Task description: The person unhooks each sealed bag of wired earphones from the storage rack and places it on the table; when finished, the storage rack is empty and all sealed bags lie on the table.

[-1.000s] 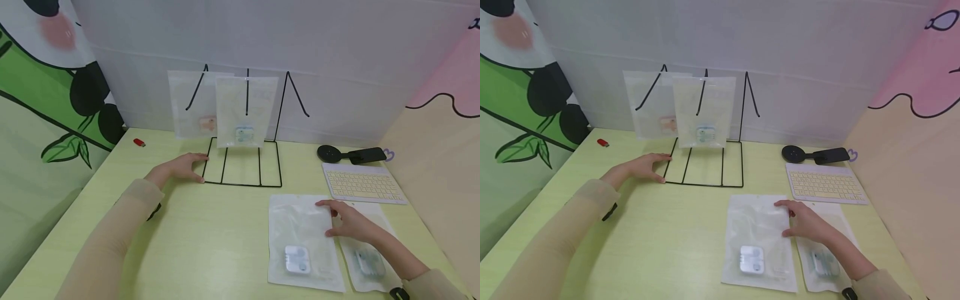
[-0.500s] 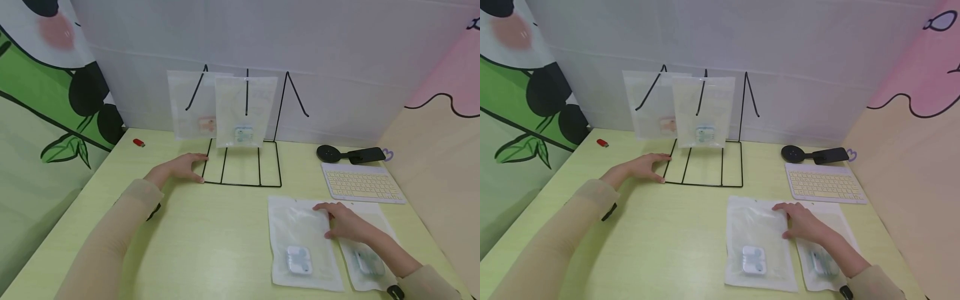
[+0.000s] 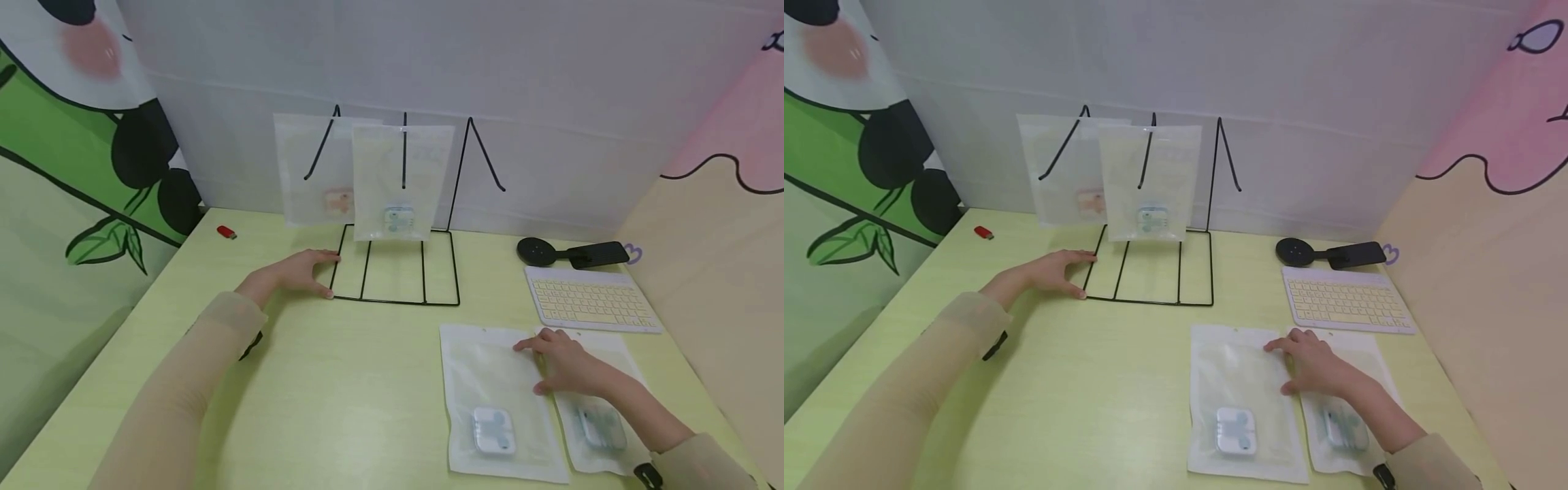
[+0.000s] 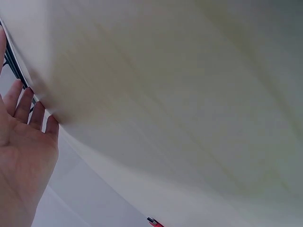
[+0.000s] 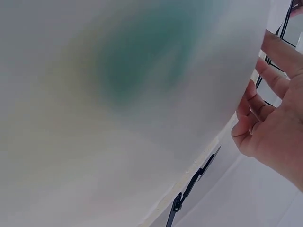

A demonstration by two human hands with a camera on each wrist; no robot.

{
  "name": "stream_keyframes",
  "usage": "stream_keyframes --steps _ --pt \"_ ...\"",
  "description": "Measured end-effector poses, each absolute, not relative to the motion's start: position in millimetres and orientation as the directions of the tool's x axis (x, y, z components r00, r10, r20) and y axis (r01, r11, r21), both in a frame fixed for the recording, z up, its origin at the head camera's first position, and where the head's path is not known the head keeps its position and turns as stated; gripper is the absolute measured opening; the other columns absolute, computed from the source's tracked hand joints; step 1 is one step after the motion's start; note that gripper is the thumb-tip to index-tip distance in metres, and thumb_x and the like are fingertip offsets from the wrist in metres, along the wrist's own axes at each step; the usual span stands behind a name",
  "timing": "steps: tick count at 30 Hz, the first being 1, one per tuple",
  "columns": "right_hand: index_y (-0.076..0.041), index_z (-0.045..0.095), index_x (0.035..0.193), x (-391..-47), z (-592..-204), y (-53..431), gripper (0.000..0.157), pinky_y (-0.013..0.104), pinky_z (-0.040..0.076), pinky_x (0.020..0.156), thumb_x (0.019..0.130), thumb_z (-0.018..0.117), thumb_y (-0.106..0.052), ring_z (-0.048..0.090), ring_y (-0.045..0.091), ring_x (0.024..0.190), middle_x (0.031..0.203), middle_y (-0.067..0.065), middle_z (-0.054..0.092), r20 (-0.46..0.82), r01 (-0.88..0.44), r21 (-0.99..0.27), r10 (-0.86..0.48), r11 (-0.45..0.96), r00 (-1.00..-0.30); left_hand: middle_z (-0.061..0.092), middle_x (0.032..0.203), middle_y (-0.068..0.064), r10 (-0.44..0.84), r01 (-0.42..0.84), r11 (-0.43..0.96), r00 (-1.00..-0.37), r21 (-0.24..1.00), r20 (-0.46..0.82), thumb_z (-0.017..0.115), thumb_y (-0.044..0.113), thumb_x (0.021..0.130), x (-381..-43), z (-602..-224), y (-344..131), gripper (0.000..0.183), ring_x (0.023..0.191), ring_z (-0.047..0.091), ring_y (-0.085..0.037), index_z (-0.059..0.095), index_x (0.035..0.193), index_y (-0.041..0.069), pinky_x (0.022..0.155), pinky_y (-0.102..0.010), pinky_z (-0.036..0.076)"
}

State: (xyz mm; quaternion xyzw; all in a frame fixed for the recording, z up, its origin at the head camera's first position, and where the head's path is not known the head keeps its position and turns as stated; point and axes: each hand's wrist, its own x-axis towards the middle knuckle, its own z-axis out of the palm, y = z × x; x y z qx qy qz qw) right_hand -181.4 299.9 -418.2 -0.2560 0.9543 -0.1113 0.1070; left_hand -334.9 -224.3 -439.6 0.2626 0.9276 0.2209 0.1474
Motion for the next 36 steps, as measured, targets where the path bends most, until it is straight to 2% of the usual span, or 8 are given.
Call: stream_keyframes --steps 7,11,16,20,28,33,36 --pt "-0.016 0.06 0.122 -186.0 -405.7 296.0 0.066 0.041 0.042 0.078 0.063 0.087 -0.03 0.047 0.024 0.097 0.106 0.005 0.054 -0.126 -0.482 -0.303 -0.535 0.822 -0.835 0.025 0.154 -0.012 0.553 0.425 0.764 -0.818 0.486 -0.155 0.078 0.049 0.072 -334.7 -439.2 -225.0 0.095 0.142 0.018 -0.035 0.033 0.147 0.011 0.113 -0.054 0.019" --pt "-0.013 0.055 0.129 -194.4 -393.6 288.3 0.071 0.048 0.044 0.083 0.066 0.085 -0.028 0.046 0.03 0.104 0.114 0.012 0.053 -0.1 -0.481 -0.343 -0.541 0.807 -0.835 0.026 0.154 -0.012 0.552 0.425 0.767 -0.82 0.481 -0.155 0.078 0.048 0.073 -334.6 -438.5 -226.4 0.094 0.142 0.018 -0.035 0.033 0.147 0.011 0.112 -0.054 0.02" --pt "-0.012 0.046 0.139 -219.3 -386.4 275.4 0.08 0.051 0.043 0.086 0.07 0.084 -0.026 0.044 0.035 0.111 0.123 0.018 0.049 -0.045 -0.488 -0.412 -0.552 0.77 -0.833 0.025 0.154 -0.011 0.552 0.421 0.764 -0.819 0.49 -0.157 0.077 0.049 0.072 -335.2 -438.2 -227.3 0.094 0.142 0.018 -0.035 0.033 0.147 0.012 0.112 -0.055 0.02" --pt "-0.013 0.041 0.142 -243.5 -386.5 264.9 0.083 0.051 0.043 0.085 0.072 0.083 -0.027 0.045 0.037 0.11 0.127 0.019 0.047 -0.011 -0.461 -0.489 -0.533 0.741 -0.846 0.025 0.154 -0.011 0.551 0.421 0.763 -0.82 0.49 -0.153 0.077 0.051 0.072 -335.9 -439.5 -228.1 0.095 0.142 0.018 -0.035 0.033 0.147 0.013 0.112 -0.055 0.02" --pt "-0.012 0.038 0.144 -277.6 -398.1 242.3 0.084 0.056 0.04 0.092 0.074 0.081 -0.03 0.041 0.04 0.119 0.139 0.016 0.038 -0.041 -0.412 -0.582 -0.531 0.701 -0.846 0.025 0.154 -0.012 0.555 0.435 0.763 -0.82 0.479 -0.14 0.076 0.053 0.072 -337.0 -444.3 -228.1 0.096 0.142 0.019 -0.036 0.033 0.147 0.012 0.112 -0.055 0.019" --pt "-0.011 0.037 0.144 -295.4 -407.3 229.1 0.085 0.057 0.041 0.093 0.074 0.081 -0.029 0.042 0.041 0.121 0.143 0.018 0.033 -0.064 -0.44 -0.579 -0.576 0.687 -0.815 0.026 0.154 -0.012 0.553 0.43 0.763 -0.821 0.482 -0.144 0.077 0.051 0.072 -336.3 -444.6 -226.2 0.095 0.142 0.019 -0.035 0.034 0.147 0.013 0.112 -0.055 0.02" --pt "-0.011 0.037 0.145 -305.3 -413.5 222.7 0.084 0.058 0.038 0.098 0.075 0.08 -0.028 0.039 0.041 0.126 0.146 0.018 0.03 -0.092 -0.444 -0.575 -0.594 0.687 -0.8 0.027 0.154 -0.011 0.552 0.428 0.762 -0.821 0.485 -0.144 0.078 0.049 0.072 -335.2 -443.2 -225.4 0.094 0.142 0.02 -0.035 0.035 0.147 0.013 0.112 -0.054 0.021"
